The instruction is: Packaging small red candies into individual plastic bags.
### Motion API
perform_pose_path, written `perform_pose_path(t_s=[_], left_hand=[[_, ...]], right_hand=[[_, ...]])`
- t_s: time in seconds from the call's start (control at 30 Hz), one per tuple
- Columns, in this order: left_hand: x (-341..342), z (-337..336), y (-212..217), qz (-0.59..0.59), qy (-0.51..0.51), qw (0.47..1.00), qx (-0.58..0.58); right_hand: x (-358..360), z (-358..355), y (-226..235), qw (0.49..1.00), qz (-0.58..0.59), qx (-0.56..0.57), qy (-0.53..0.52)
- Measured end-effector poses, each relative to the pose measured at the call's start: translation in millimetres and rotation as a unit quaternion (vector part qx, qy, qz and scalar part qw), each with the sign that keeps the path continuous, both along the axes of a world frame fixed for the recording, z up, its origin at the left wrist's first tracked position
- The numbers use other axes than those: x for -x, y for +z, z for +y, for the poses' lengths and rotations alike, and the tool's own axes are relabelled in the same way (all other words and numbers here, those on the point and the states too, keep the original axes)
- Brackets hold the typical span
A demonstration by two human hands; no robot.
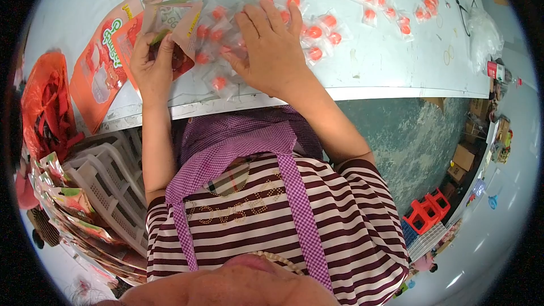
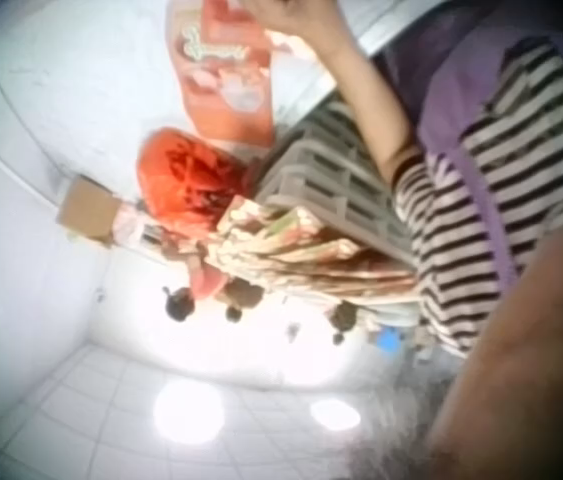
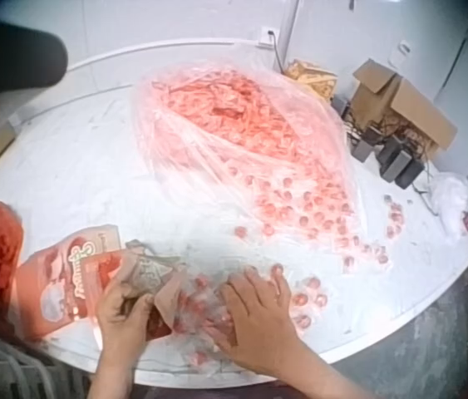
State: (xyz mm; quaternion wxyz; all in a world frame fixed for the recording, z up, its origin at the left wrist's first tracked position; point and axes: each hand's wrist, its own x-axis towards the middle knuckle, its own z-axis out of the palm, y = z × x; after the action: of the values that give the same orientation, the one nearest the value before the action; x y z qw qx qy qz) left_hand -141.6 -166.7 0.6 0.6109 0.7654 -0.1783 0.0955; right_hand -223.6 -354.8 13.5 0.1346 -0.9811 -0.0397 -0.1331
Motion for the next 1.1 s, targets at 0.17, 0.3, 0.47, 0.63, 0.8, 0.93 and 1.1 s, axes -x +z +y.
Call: perform_pose_path(t_s=[0.17,0.3,0.47,0.63,0.8,0.93,1.1], left_hand=[[0,-1,1,-0.007,0.002,1.0,0.009],[4,0,3,0.044,0.006,0.999,0.022],[3,2,-3,0.105,0.033,0.991,0.07],[2,3,-4,0.06,0.034,0.997,0.042],[1,4,-4,0.062,0.041,0.994,0.076],[1,4,-1,0.066,0.05,0.993,0.084],[0,5,-7,0.039,0.048,0.997,0.039]], right_hand=[[-1,-1,2,1.0,0.0,-0.002,0.003],[-2,1,7,1.0,-0.016,0.002,0.007],[-3,2,2,0.997,-0.016,0.027,0.065],[-3,0,3,0.997,-0.007,0.007,0.071],[10,6,11,0.977,-0.051,-0.115,0.171],[31,21,10,0.968,0.008,-0.093,0.232],[41,23,-1,0.958,-0.009,-0.025,0.287]])
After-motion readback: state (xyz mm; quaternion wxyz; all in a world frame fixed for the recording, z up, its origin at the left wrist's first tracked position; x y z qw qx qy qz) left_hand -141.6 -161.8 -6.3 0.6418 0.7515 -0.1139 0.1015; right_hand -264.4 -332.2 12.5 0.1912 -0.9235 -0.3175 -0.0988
